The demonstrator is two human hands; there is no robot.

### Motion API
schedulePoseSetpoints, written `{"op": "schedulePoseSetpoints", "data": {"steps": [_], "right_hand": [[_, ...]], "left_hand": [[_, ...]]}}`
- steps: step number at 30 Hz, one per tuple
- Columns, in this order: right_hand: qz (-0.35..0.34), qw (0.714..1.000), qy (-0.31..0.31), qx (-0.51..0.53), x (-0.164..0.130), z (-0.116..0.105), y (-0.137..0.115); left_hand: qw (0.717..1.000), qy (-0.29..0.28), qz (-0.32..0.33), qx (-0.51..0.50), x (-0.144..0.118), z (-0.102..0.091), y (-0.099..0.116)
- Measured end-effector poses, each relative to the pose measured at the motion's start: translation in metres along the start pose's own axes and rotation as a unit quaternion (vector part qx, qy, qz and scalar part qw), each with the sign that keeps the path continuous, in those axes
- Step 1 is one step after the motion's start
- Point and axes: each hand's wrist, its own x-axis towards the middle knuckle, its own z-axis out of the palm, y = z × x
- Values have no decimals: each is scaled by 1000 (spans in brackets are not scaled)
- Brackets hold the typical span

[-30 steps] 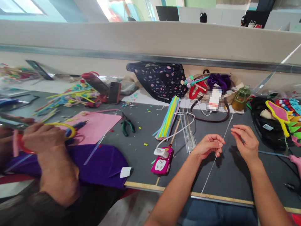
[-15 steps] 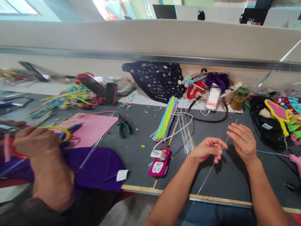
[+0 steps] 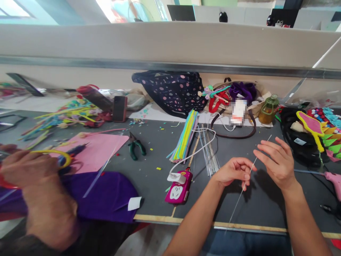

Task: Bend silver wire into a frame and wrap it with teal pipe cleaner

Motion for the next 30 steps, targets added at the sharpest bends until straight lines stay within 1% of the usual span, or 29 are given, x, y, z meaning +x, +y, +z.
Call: {"op": "schedulePoseSetpoints", "data": {"steps": [7,18,26,30], "right_hand": [[0,1000,-15,-16,12,-10,-6],[26,998,-24,-47,18,-15,-14],[15,999,-38,-25,19,-14,-10],[11,999,-35,-17,17,-13,-8]], "left_hand": [[1000,-6,17,13,-2,0,0],[999,-13,38,12,-1,-2,-2],[999,-7,29,16,-2,0,0],[999,-8,38,14,-2,0,-1]]}}
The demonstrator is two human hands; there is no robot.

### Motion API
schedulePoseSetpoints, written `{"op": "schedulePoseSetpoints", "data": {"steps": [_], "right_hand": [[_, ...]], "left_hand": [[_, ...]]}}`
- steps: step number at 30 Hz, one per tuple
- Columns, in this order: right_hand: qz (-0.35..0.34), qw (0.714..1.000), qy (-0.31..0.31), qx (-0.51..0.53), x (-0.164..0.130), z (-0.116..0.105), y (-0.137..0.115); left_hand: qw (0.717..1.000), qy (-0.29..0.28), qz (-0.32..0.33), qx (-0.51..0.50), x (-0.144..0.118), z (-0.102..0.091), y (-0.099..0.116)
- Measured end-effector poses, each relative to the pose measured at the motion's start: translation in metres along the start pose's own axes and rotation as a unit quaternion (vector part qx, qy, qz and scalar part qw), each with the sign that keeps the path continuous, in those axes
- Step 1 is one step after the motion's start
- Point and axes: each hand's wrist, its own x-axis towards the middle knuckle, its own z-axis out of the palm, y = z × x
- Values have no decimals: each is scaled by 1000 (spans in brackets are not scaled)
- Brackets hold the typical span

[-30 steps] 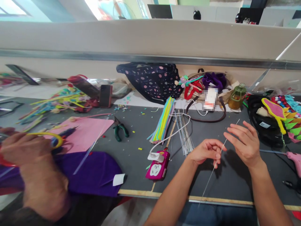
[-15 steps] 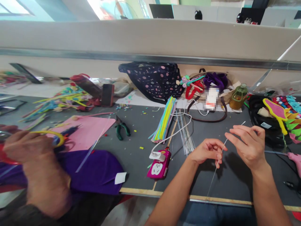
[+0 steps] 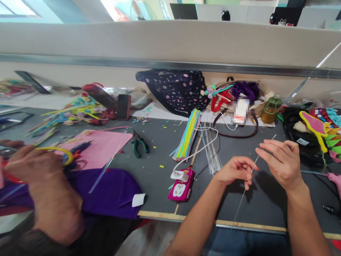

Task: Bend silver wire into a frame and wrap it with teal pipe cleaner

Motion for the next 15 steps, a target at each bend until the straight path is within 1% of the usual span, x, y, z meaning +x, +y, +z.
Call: {"op": "schedulePoseSetpoints", "data": {"steps": [5,15], "right_hand": [[10,1000,16,-14,0,1,-1],[27,998,14,-51,4,0,-7]], "left_hand": [[1000,1,6,1,0,-1,-1],[999,6,43,-11,1,-2,-6]]}}
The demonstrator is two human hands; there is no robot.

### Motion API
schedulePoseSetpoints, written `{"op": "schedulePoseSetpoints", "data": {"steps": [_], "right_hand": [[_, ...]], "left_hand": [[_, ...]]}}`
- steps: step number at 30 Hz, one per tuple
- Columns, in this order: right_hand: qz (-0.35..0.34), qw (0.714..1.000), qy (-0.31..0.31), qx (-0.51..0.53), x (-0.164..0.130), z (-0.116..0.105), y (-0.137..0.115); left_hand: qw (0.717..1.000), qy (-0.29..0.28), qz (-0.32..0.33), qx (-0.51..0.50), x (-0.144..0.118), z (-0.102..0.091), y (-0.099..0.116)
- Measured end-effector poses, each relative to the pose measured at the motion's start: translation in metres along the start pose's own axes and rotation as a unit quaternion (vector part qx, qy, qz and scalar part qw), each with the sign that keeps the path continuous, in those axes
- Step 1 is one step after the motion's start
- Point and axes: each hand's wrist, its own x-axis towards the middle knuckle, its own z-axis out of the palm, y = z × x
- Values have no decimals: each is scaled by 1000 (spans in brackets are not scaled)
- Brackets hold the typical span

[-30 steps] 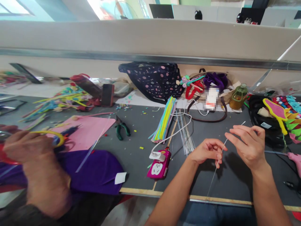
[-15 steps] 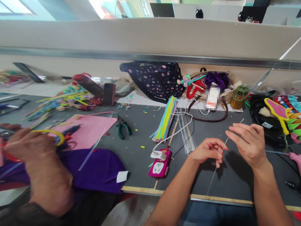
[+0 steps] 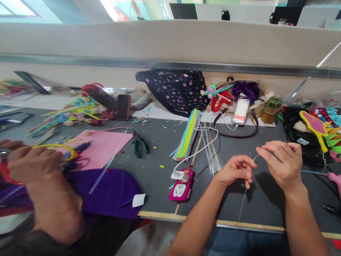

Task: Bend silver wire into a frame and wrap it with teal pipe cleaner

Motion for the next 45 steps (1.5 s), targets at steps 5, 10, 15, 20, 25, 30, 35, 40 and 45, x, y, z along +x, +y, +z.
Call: {"op": "schedulePoseSetpoints", "data": {"steps": [5,10,15,20,25,30,35,40,45], "right_hand": [[6,1000,5,2,0,1,-1],[17,1000,12,9,0,3,-4],[18,1000,18,11,2,4,-5],[19,1000,21,4,5,3,-6],[28,999,18,5,6,3,-9],[36,999,16,0,6,3,-10],[44,999,21,-8,6,3,-14],[51,999,20,5,5,4,-16],[56,998,10,4,5,3,-16]], "left_hand": [[1000,0,4,-7,0,-1,-2],[1000,12,19,-8,1,-2,-3],[1000,16,22,-5,1,-2,-3],[999,19,28,-5,0,-1,-1],[999,25,41,2,0,-2,-1],[998,13,56,5,0,-3,-2],[998,19,68,7,-1,-3,0],[997,12,74,1,-1,-2,1],[998,15,67,2,-1,-3,1]]}}
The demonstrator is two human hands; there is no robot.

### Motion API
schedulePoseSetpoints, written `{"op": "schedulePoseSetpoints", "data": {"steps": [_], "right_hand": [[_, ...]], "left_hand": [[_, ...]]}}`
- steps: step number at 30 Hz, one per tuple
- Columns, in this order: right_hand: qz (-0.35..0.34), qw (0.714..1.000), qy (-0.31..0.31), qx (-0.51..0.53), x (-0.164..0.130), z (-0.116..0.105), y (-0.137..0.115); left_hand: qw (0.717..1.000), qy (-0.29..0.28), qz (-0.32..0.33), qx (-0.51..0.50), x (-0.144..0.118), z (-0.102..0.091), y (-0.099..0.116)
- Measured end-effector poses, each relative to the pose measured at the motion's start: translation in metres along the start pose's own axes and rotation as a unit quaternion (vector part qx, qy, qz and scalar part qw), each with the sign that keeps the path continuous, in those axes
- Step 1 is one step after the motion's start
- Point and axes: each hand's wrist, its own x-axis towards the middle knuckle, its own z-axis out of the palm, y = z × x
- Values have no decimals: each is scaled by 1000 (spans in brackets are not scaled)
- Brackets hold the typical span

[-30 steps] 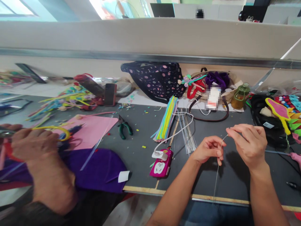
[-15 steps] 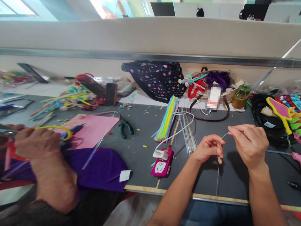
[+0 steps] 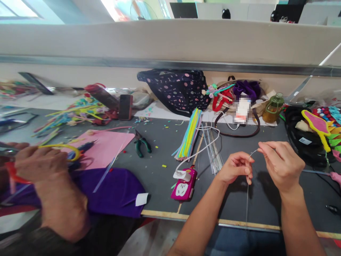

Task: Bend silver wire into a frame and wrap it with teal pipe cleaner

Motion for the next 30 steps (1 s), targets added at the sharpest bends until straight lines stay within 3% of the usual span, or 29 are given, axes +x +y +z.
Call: {"op": "schedulePoseSetpoints", "data": {"steps": [30], "right_hand": [[30,999,30,-20,-1,0,-5]], "left_hand": [[999,-23,46,-16,-1,-3,0]]}}
